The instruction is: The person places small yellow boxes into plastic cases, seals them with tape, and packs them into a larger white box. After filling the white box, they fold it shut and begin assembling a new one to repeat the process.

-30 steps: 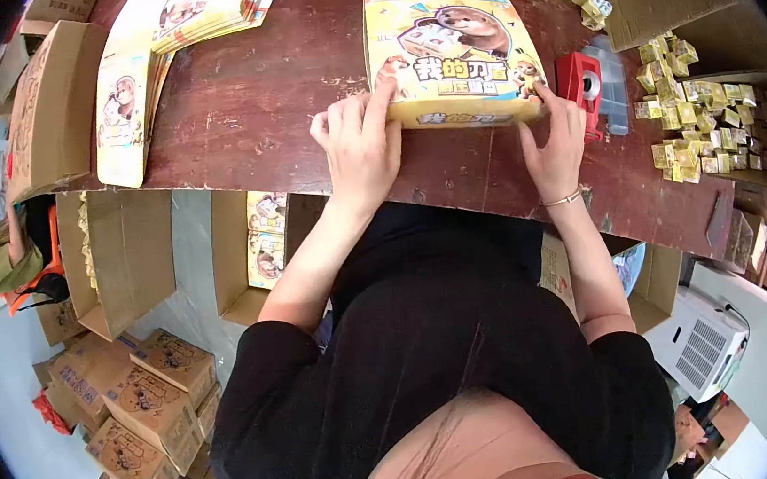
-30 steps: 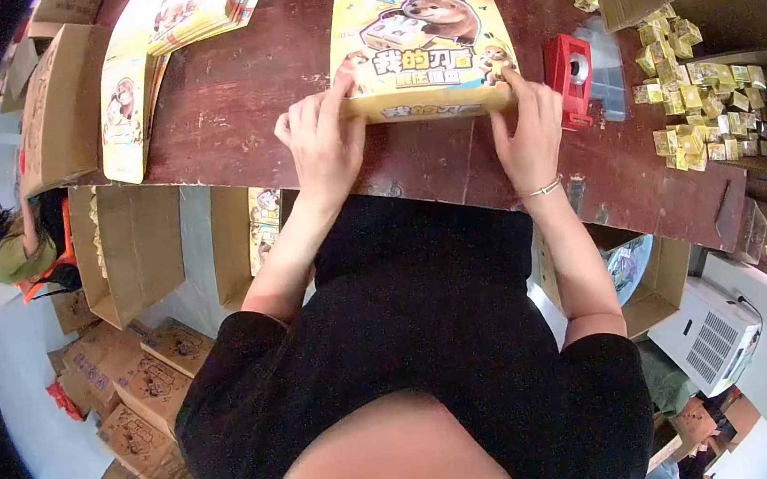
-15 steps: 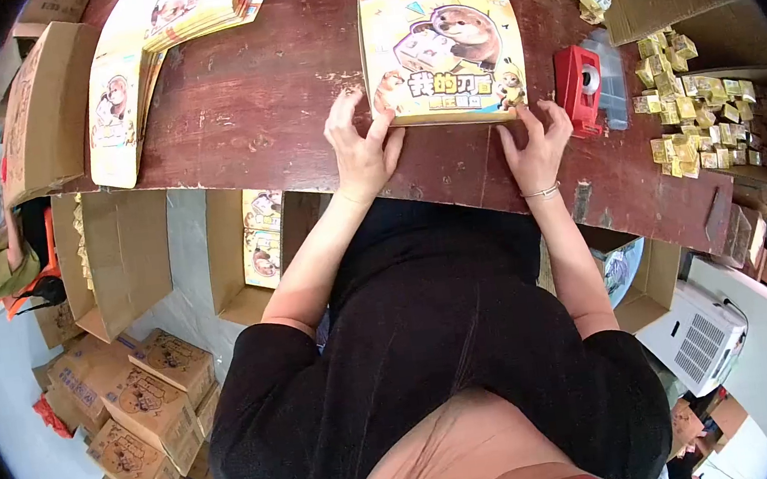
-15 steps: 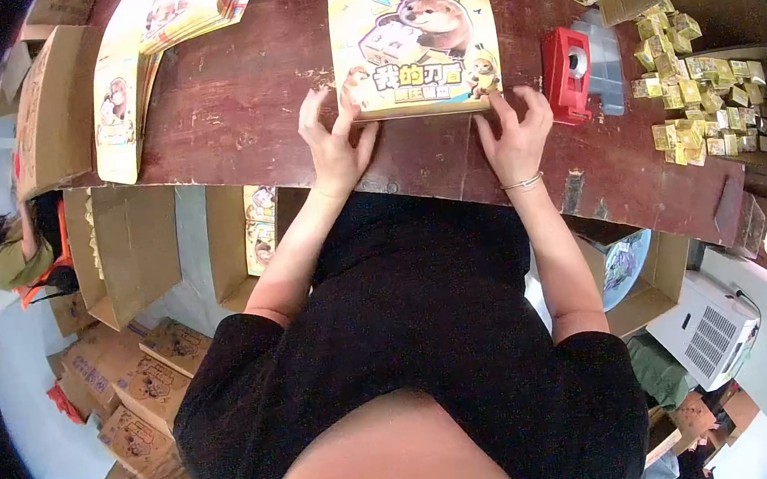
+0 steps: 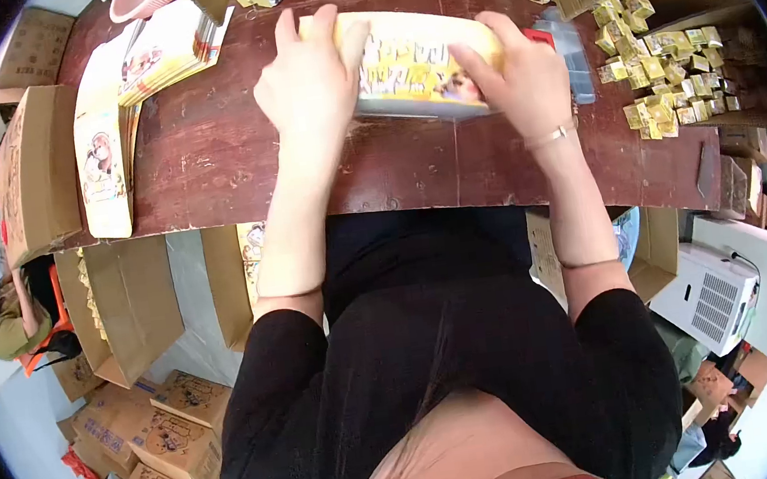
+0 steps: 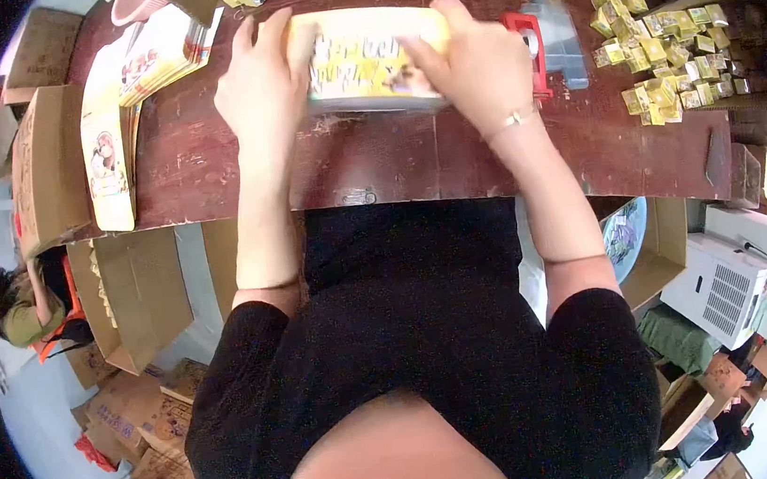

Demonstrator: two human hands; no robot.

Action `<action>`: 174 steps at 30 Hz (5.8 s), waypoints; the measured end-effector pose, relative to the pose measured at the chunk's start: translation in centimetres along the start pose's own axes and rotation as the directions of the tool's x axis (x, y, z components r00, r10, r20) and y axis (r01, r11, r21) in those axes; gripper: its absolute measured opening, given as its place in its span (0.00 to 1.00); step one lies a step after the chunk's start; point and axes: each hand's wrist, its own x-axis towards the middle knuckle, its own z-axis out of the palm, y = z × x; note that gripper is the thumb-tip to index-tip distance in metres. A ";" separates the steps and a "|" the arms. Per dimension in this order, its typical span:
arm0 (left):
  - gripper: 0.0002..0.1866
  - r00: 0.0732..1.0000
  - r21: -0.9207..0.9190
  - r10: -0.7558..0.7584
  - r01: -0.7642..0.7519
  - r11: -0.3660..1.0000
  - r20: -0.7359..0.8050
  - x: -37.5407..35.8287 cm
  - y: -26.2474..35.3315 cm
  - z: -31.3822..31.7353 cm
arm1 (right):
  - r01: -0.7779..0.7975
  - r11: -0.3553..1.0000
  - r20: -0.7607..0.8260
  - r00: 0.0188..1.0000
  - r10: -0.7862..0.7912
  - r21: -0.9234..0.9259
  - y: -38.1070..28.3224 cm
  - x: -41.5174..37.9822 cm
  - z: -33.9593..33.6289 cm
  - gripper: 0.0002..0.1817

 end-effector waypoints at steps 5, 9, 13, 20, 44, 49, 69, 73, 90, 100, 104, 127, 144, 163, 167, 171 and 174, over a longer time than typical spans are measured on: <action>0.23 0.996 -0.072 0.006 0.001 0.997 0.089 2.9 0.0 0.8 | -0.204 0.661 0.317 0.947 -0.054 0.722 5.9 1.2 -0.5 0.12; 0.15 0.867 -0.237 0.300 -0.413 0.879 -0.398 -0.3 2.2 1.0 | -0.375 0.559 0.156 0.904 0.399 0.740 19.6 -4.7 3.2 0.13; 0.14 0.893 -0.895 0.437 -0.275 0.351 -0.103 -8.2 12.2 4.7 | -0.454 0.509 0.201 0.857 0.475 0.731 20.3 -8.9 6.7 0.08; 0.17 0.875 -0.930 0.380 0.182 0.318 0.301 -10.0 17.6 19.0 | -0.304 0.573 -0.016 0.875 0.485 0.761 21.0 -9.1 9.7 0.05; 0.30 0.941 -0.268 0.324 -0.339 0.902 -0.099 2.2 1.2 -2.6 | 0.054 0.685 0.358 0.821 -0.444 0.727 8.7 5.7 -5.6 0.05; 0.34 0.908 -0.503 0.332 -0.169 0.848 0.254 2.8 -3.3 1.6 | 0.156 0.812 0.742 0.337 -0.579 0.563 -0.9 12.7 -2.9 0.07; 0.35 0.942 -0.472 0.322 -0.243 0.847 0.091 -0.3 -3.4 1.0 | 0.159 0.987 0.709 0.698 -0.100 -0.017 7.9 17.9 0.2 0.36; 0.43 0.931 -0.532 0.355 -0.343 0.774 -0.083 -5.5 -4.8 -1.2 | -0.831 0.549 0.995 0.045 -0.094 0.089 9.7 5.9 1.6 0.50; 0.27 0.800 -0.741 -0.340 0.183 -0.646 0.494 -24.0 -20.3 -3.6 | -0.254 0.505 0.425 0.867 -0.258 0.825 -12.9 -12.4 14.5 0.49; 0.33 0.571 -0.516 -0.467 -0.087 -0.852 0.675 -47.3 -38.6 -4.0 | -0.127 0.428 0.425 0.532 -0.732 0.895 -18.8 -10.6 12.4 0.28; 0.32 0.285 -0.561 -0.540 -0.010 -0.828 0.792 -47.5 -37.0 0.8 | -0.196 0.522 0.532 0.556 -0.639 0.830 -17.3 -10.6 12.6 0.17; 0.58 -0.100 -0.713 -0.973 0.666 -0.221 0.208 -45.8 -39.8 24.0 | -0.273 0.727 0.703 0.599 -0.383 0.630 -10.9 -11.1 12.3 0.11; 0.17 0.903 0.151 0.215 -0.169 0.974 -0.372 13.3 -36.0 7.7 | -0.123 0.650 0.617 0.483 -0.621 0.750 -12.0 -7.0 14.8 0.09; 0.17 0.729 0.136 0.429 -0.426 0.894 -0.534 4.5 -26.2 -6.0 | -0.450 0.247 0.513 0.741 -0.433 0.858 -15.3 12.4 20.4 0.16; 0.20 0.747 0.076 0.454 -0.481 0.873 -0.486 0.1 -24.1 -6.6 | -0.205 -0.118 0.057 0.685 -0.726 0.972 -23.7 13.2 27.3 0.19; 0.24 0.766 0.016 0.389 -0.444 0.896 -0.512 -1.1 -24.8 -6.1 | 0.160 0.068 -0.039 0.585 -0.810 0.985 -29.2 13.8 22.5 0.20; 0.25 0.782 -0.026 0.296 -0.370 0.929 -0.549 -1.3 -26.0 -6.6 | 0.616 0.158 -0.292 0.564 -0.772 0.771 -32.5 15.1 23.1 0.25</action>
